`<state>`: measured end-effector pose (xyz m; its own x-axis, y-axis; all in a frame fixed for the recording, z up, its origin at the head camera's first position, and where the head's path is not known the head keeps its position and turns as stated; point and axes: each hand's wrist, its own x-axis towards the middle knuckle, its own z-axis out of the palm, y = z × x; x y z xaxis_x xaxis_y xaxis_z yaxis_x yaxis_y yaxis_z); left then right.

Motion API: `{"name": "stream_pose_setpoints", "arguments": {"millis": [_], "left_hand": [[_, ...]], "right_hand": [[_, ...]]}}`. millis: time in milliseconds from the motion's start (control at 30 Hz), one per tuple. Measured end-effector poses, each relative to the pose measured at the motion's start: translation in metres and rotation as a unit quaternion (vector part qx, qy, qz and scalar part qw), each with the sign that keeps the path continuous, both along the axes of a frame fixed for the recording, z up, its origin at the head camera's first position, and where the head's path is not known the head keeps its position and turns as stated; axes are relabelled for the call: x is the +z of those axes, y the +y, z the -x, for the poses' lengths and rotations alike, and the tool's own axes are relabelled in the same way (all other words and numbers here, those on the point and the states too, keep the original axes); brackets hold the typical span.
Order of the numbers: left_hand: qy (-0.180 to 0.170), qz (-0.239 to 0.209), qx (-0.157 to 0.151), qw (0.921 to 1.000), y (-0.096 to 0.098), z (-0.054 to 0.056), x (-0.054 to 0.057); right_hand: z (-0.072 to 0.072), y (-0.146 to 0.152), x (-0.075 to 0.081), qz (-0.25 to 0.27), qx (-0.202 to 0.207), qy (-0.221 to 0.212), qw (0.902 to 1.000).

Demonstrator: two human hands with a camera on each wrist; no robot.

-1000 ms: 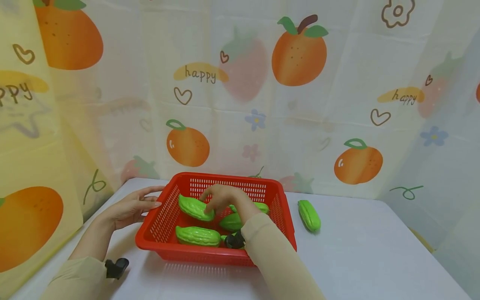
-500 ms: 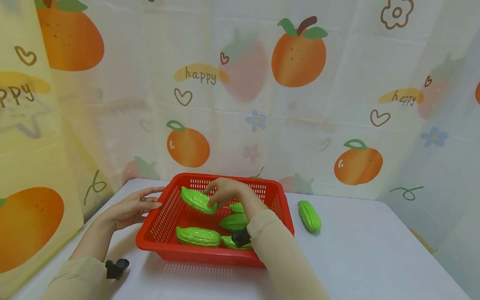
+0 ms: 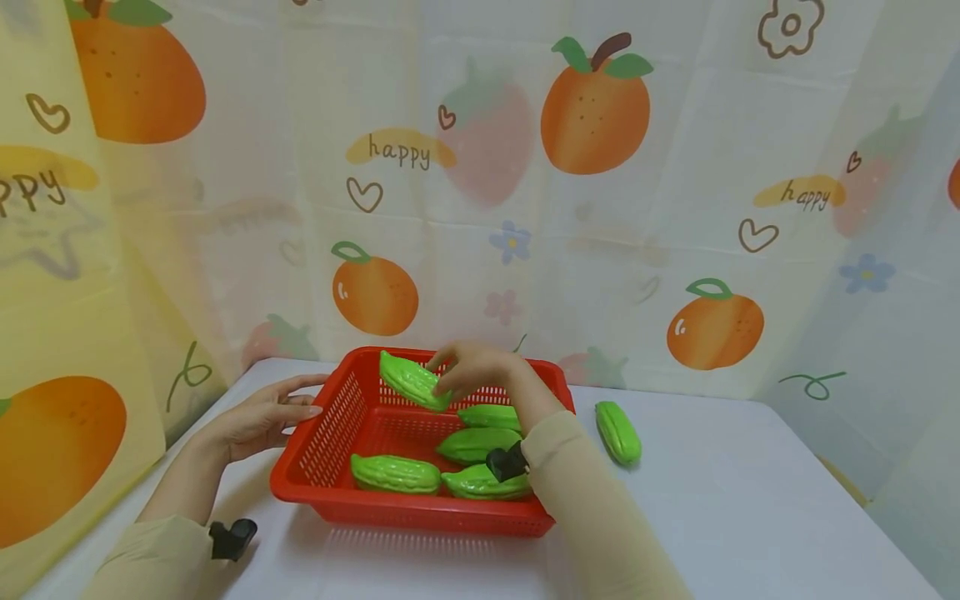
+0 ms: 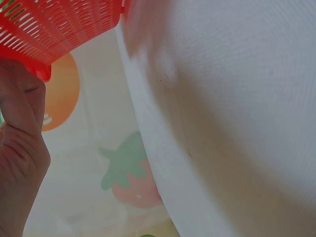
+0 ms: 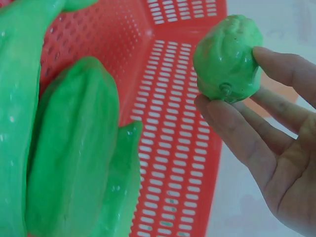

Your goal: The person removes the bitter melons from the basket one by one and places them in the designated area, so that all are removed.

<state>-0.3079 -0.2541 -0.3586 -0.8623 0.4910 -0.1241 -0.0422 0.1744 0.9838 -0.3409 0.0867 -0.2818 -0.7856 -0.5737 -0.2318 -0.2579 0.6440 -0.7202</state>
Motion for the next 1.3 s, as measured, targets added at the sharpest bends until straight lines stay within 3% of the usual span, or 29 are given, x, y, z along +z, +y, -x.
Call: {"name": "stream_pose_setpoints", "arguments": {"millis": [533,933,1300], "left_hand": [[-0.002,-0.013,-0.006,0.9999,0.002,-0.001,0.001],[-0.004,-0.013,-0.005,0.9999,0.0,-0.001,0.001],[-0.001,-0.002,0.0,1.0,0.001,-0.003,0.002]], "right_hand": [[0.004,0.031,0.016,0.025,-0.021,0.024,0.9992],[-0.002,0.057,0.029,0.044,-0.051,0.037,0.9971],[-0.003,0.095,0.038,0.031,-0.067,0.068,0.995]]}}
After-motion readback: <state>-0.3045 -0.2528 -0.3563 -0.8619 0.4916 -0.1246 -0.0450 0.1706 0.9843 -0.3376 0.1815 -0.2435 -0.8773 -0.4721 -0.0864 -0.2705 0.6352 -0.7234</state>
